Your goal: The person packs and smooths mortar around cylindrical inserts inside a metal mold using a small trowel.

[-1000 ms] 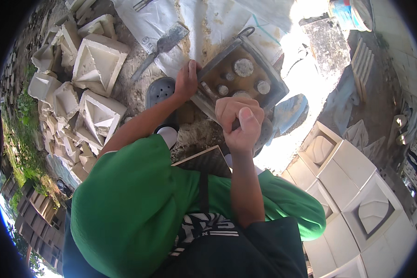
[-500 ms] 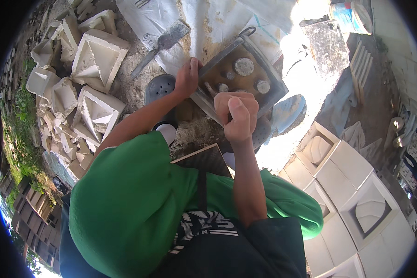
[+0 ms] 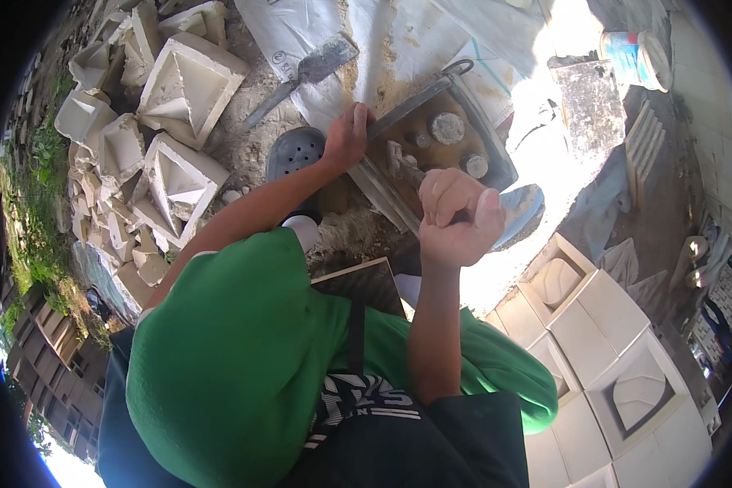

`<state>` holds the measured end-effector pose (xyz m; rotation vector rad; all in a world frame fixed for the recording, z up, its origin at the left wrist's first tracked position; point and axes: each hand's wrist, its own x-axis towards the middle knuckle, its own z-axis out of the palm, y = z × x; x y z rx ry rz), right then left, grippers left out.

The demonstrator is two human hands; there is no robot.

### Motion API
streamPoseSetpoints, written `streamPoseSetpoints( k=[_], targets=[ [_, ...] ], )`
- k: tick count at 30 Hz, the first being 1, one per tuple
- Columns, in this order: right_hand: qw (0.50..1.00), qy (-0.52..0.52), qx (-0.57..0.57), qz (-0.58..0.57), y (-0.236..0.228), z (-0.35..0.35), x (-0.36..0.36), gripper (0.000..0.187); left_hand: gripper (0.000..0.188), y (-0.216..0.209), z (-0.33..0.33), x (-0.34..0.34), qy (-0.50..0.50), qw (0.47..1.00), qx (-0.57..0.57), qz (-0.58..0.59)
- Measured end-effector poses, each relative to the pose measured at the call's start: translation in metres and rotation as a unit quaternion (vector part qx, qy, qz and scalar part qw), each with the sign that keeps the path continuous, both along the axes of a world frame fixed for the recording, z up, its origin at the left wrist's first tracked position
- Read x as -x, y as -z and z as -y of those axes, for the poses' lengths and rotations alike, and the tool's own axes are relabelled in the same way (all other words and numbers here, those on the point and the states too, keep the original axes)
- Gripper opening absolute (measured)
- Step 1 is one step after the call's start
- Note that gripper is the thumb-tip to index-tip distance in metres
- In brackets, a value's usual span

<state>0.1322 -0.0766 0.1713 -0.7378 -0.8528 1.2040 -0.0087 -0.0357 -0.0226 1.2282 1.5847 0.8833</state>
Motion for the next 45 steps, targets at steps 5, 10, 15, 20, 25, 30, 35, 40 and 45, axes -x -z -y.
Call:
streamPoseSetpoints(
  k=[5,10,15,20,25,30,35,40,45],
  targets=[
    [0.996,0.046,0.054,0.061,0.003,-0.011,0.008,0.054,0.041,0.0,0.002,0.0,0.002,1.0,-0.022,-0.008],
    [0.99,0.062,0.099,0.079,0.009,-0.011,0.012,0.049,0.04,-0.005,0.003,-0.002,0.0,1.0,-0.019,-0.004],
    [0.987,0.122,0.098,0.039,0.003,-0.012,0.022,0.045,0.04,0.002,0.002,-0.003,0.0,0.999,-0.032,0.005],
    [0.985,0.148,0.086,0.009,-0.013,-0.011,0.018,0.043,0.042,0.004,0.002,0.0,0.01,1.0,-0.018,0.016],
    [0.977,0.126,0.114,0.129,-0.008,-0.024,0.028,0.048,0.043,0.008,-0.002,0.007,0.043,0.998,-0.049,-0.013],
    [0.977,0.151,0.095,0.115,0.033,-0.014,0.018,0.042,0.047,-0.025,-0.013,0.012,0.144,0.988,0.029,-0.056],
    [0.956,0.182,0.141,0.182,0.041,-0.024,0.011,0.043,0.057,-0.109,-0.079,0.06,0.38,0.899,-0.003,-0.218],
    [0.953,0.117,0.166,0.226,0.016,-0.036,-0.002,0.045,0.056,-0.22,-0.143,0.087,0.468,0.716,-0.095,-0.509],
    [0.989,0.088,0.092,0.075,-0.081,-0.038,-0.039,0.048,0.043,-0.284,-0.143,0.065,0.463,0.583,-0.163,-0.648]
  ],
)
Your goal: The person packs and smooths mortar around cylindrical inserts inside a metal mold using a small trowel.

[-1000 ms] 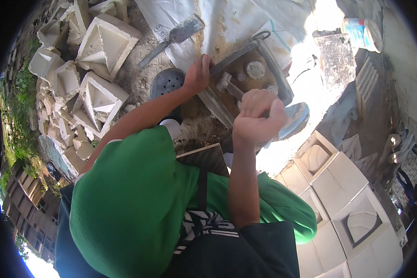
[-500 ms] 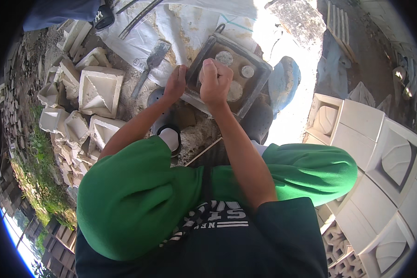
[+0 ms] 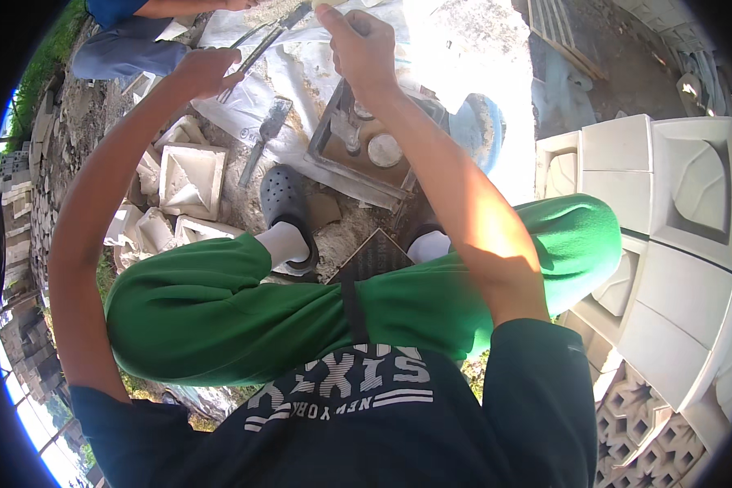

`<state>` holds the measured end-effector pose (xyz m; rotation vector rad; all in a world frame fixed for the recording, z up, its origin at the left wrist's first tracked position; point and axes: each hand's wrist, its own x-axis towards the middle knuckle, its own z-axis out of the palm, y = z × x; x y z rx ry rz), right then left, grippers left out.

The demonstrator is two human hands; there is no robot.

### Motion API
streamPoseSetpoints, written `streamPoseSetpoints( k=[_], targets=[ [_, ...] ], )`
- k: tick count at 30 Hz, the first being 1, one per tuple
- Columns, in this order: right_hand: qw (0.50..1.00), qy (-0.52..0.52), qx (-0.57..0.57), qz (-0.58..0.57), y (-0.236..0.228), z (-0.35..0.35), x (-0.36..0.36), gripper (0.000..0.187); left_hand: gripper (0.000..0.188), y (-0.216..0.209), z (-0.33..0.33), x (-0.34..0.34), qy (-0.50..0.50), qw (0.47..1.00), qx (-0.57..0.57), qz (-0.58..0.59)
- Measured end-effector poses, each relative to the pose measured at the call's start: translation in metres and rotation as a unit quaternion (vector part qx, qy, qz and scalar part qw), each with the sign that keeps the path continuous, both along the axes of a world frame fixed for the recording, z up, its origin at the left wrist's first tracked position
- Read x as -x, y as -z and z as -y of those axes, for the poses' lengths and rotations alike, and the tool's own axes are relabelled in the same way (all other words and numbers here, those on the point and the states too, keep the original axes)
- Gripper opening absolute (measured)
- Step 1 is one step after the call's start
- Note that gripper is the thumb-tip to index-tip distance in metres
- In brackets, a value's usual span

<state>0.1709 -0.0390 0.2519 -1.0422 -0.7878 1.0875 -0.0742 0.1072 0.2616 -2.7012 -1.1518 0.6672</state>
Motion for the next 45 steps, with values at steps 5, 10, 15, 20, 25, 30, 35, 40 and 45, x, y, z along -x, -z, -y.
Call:
streamPoseSetpoints(
  k=[5,10,15,20,25,30,35,40,45],
  targets=[
    [1.0,-0.001,-0.024,0.01,-0.066,-0.015,-0.047,0.046,0.047,0.067,0.01,-0.031,-0.029,0.999,0.034,0.026],
    [0.99,-0.03,-0.135,0.012,-0.12,0.049,-0.105,0.048,0.08,0.202,0.02,-0.064,-0.219,0.919,0.261,0.199],
    [0.943,0.324,-0.067,0.026,-0.165,0.09,-0.102,0.05,0.098,0.266,0.056,-0.076,-0.358,0.777,0.391,0.34],
    [0.976,0.209,-0.063,0.016,-0.152,0.142,-0.186,0.051,0.089,0.259,0.08,-0.092,-0.379,0.581,0.511,0.508],
    [0.961,0.268,-0.059,0.005,-0.139,0.145,-0.198,0.053,0.085,0.272,0.037,-0.092,-0.455,0.539,0.558,0.437],
    [0.94,0.332,-0.068,0.032,-0.138,0.127,-0.188,0.054,0.064,0.32,-0.025,-0.117,-0.442,0.51,0.526,0.517],
    [0.931,0.357,-0.063,0.052,-0.141,0.116,-0.183,0.053,0.051,0.333,-0.051,-0.148,-0.402,0.621,0.484,0.467],
    [0.947,0.301,-0.067,0.084,-0.145,0.119,-0.181,0.051,0.058,0.308,-0.076,-0.177,-0.371,0.627,0.499,0.47],
    [0.918,0.384,-0.013,0.095,-0.131,0.088,-0.149,0.052,0.085,0.33,-0.078,-0.191,-0.242,0.832,0.235,0.441]
  ],
)
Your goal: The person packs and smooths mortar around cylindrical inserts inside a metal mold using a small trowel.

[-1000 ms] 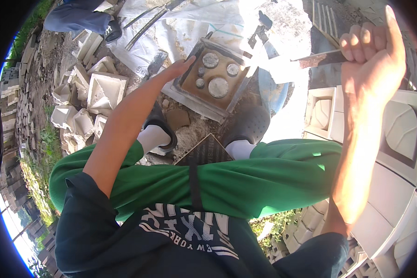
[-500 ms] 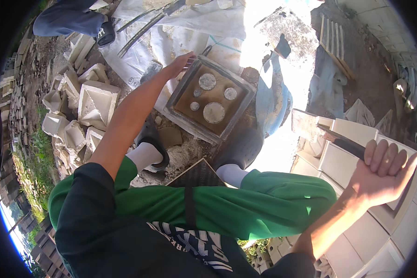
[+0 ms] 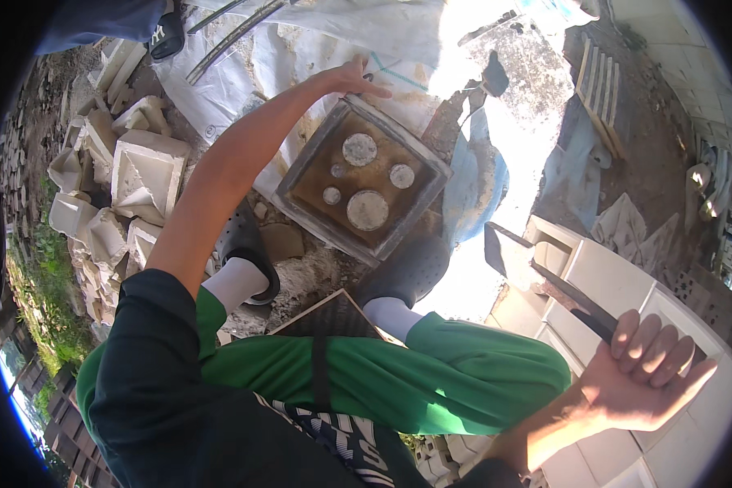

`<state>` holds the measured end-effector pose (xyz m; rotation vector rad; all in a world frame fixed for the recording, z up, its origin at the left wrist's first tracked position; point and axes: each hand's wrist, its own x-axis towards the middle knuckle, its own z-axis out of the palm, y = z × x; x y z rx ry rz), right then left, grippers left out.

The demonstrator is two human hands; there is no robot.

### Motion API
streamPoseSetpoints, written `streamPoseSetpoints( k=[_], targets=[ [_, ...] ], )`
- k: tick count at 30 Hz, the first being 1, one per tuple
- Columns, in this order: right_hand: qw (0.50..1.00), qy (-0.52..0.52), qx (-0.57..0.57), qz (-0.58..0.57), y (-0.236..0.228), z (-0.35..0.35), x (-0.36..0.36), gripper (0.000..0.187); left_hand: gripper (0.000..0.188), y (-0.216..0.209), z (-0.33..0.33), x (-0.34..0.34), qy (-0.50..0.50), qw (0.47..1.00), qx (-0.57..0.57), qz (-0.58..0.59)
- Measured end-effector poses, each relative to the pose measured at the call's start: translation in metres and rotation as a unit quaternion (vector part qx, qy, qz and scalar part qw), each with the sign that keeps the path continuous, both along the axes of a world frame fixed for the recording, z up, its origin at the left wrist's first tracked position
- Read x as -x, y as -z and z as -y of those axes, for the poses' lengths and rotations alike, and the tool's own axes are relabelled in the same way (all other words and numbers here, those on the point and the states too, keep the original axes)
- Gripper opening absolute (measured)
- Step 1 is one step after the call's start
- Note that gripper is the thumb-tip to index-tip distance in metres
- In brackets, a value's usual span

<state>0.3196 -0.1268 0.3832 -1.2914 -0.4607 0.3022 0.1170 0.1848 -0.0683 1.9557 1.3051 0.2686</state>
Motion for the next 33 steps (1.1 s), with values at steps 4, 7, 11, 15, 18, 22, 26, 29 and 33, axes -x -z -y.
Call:
streamPoseSetpoints(
  k=[4,7,11,15,18,22,26,29,33],
  targets=[
    [0.979,-0.195,0.014,-0.066,0.04,-0.011,0.022,0.051,0.103,-0.018,-0.004,-0.017,0.021,0.988,0.061,-0.139],
    [0.966,-0.236,0.038,-0.097,0.05,-0.017,0.028,0.049,0.084,-0.004,-0.013,-0.006,0.024,0.989,0.128,-0.076],
    [0.977,-0.187,0.058,-0.089,0.044,-0.019,0.032,0.05,0.061,0.0,-0.01,-0.005,0.074,0.976,0.197,-0.048],
    [0.964,-0.257,0.041,-0.056,0.046,-0.014,0.027,0.053,0.056,0.014,-0.011,0.014,0.091,0.977,0.191,0.005],
    [0.97,-0.239,0.03,-0.038,0.05,-0.007,0.023,0.053,0.056,0.006,-0.002,0.015,0.146,0.981,0.122,-0.025],
    [0.973,-0.222,0.053,-0.026,0.052,-0.005,0.023,0.052,0.054,0.008,-0.001,0.018,0.114,0.981,0.141,-0.066],
    [0.981,-0.174,0.09,-0.004,0.046,-0.006,0.026,0.053,0.055,-0.007,0.004,0.018,0.073,0.985,0.157,-0.019],
    [0.974,-0.206,0.094,-0.008,0.053,-0.012,0.028,0.053,0.057,-0.003,0.007,0.034,0.062,0.984,0.168,0.003],
    [0.973,-0.216,0.084,-0.005,0.05,-0.007,0.025,0.053,0.063,-0.03,0.017,0.032,0.052,0.983,0.175,-0.017]
  ],
)
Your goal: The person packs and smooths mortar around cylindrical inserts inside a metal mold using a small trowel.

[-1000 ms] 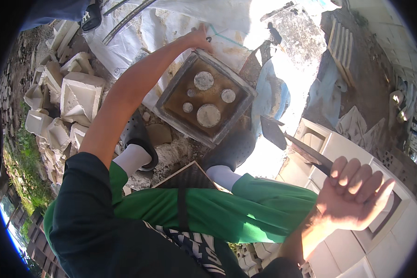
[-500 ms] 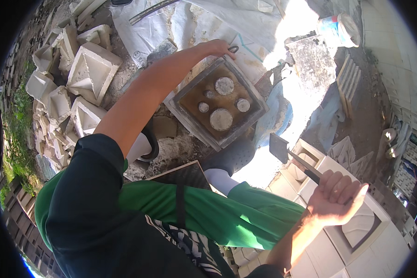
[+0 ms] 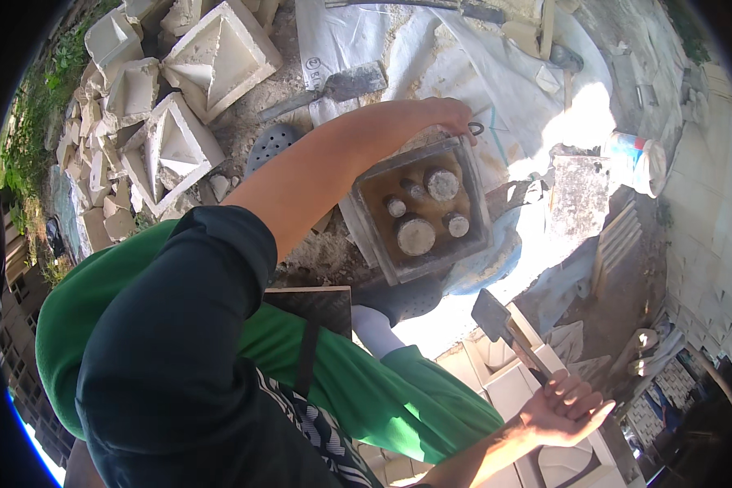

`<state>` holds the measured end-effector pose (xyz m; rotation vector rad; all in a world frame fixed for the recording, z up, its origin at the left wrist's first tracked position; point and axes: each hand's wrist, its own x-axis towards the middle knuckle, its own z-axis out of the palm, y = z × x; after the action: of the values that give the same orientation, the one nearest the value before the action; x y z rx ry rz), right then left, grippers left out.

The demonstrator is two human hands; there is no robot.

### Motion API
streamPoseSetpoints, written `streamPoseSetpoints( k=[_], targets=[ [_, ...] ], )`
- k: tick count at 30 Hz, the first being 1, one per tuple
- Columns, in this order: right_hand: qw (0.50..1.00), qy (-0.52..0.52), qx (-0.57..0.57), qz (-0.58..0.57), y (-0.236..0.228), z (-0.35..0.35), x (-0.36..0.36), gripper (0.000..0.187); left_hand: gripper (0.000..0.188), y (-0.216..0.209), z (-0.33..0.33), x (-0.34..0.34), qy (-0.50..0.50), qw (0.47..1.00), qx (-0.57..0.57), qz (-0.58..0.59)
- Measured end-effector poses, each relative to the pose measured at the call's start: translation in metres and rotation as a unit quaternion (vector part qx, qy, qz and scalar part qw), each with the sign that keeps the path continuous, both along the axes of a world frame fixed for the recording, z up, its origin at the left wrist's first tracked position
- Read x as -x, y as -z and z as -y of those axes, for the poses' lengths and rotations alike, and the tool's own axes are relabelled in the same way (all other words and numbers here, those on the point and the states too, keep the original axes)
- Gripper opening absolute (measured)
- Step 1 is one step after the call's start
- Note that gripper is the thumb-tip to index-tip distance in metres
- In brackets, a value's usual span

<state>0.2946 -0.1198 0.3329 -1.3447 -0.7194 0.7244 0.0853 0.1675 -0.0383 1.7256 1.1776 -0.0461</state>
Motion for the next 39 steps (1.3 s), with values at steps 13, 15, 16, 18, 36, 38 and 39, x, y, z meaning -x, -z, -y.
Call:
streamPoseSetpoints(
  k=[13,15,16,18,36,38,39],
  targets=[
    [0.999,0.026,-0.031,-0.013,-0.041,0.038,0.008,0.055,0.064,0.039,-0.003,0.006,-0.038,0.998,-0.057,0.006],
    [0.999,0.026,-0.041,-0.021,-0.049,0.045,0.015,0.057,0.063,0.046,-0.009,0.018,-0.038,0.998,-0.05,0.009],
    [0.998,0.032,-0.045,-0.024,-0.057,0.049,0.013,0.057,0.062,0.048,-0.008,0.012,-0.05,0.998,-0.034,0.019],
    [0.995,0.096,-0.035,-0.022,-0.052,0.052,0.007,0.055,0.061,0.045,-0.01,0.001,-0.025,0.998,-0.056,0.013],
    [0.991,-0.097,-0.021,-0.087,-0.034,0.045,-0.015,0.055,0.061,0.004,0.015,-0.063,0.162,0.986,-0.047,-0.012],
    [0.993,-0.08,-0.013,-0.089,-0.033,0.046,-0.013,0.055,0.061,0.01,0.015,-0.044,0.146,0.987,-0.061,-0.006],
    [0.993,-0.077,-0.012,-0.09,-0.033,0.048,-0.012,0.055,0.061,0.013,0.016,-0.037,0.126,0.989,-0.077,0.001]
  ],
)
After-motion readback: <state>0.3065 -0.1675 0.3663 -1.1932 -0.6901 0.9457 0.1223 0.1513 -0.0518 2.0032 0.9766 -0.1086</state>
